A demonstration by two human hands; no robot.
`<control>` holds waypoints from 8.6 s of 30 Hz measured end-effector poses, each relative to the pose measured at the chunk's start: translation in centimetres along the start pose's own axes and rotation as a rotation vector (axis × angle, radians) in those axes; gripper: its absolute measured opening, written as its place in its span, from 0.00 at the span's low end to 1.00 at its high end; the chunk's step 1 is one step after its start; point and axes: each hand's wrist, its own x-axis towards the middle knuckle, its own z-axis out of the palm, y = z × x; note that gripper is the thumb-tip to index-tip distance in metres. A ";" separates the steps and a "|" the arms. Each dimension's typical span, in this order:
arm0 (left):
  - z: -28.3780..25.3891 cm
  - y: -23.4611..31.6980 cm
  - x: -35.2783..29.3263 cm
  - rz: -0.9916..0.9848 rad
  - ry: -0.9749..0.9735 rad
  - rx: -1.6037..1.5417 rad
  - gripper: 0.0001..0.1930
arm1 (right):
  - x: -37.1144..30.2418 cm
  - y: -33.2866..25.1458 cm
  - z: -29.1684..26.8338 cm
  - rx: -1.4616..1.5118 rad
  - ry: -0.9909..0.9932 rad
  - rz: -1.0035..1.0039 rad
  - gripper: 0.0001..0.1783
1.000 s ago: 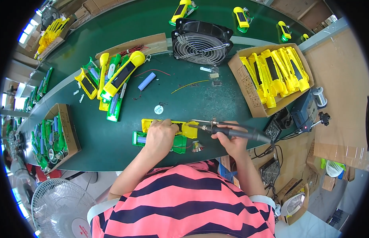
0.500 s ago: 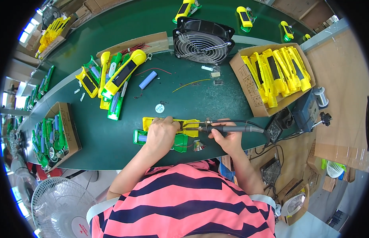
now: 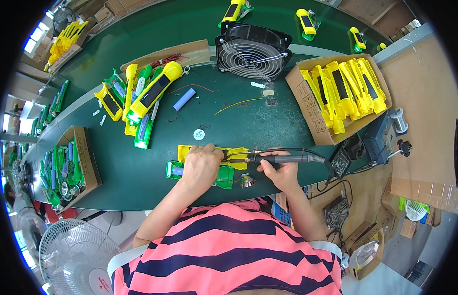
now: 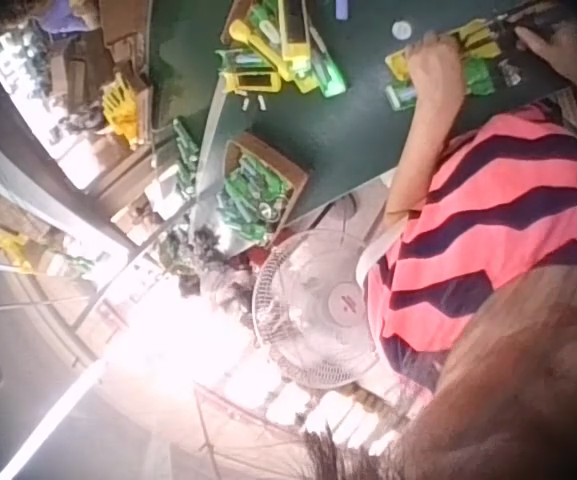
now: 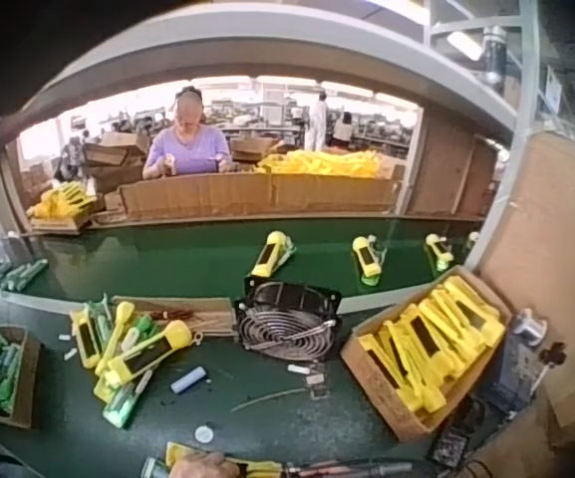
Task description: Soldering internal wiring and components into flashlight housings at an assembly station.
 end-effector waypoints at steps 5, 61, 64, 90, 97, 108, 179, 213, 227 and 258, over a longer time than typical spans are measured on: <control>0.0 0.0 0.0 -0.005 -0.026 0.003 0.01 | -0.1 -0.1 -0.2 -0.038 0.007 0.066 0.09; -1.2 -0.4 1.3 0.096 -0.132 -0.239 0.06 | -1.0 1.1 3.0 -0.424 -0.213 -0.261 0.41; -1.4 -0.3 1.1 0.104 -0.149 -0.203 0.05 | -1.1 0.9 3.1 -0.422 -0.217 -0.271 0.41; -10.4 -2.5 0.2 0.214 -0.339 -0.201 0.04 | -0.2 -1.0 1.4 -0.470 -0.247 -0.187 0.36; -3.0 -1.2 -4.7 0.380 0.066 -0.091 0.12 | 0.0 -2.5 0.9 -0.499 -0.143 -0.254 0.30; 1.2 0.2 -4.2 0.171 0.475 -0.270 0.10 | -4.9 -1.7 1.7 -0.439 0.066 -0.398 0.10; -2.3 -3.8 -11.1 0.251 0.180 0.235 0.19 | -4.8 -1.3 1.9 0.101 0.361 0.011 0.12; -2.3 0.0 -4.0 0.197 0.107 -0.119 0.10 | -3.5 -0.9 2.2 0.114 0.190 0.053 0.14; -2.1 -0.2 -3.8 0.182 0.100 -0.161 0.08 | -3.3 -0.6 2.0 0.163 0.195 0.083 0.12; -3.9 -4.0 0.6 -0.108 0.319 0.044 0.12 | -5.4 -0.9 -1.4 0.220 0.362 -0.110 0.12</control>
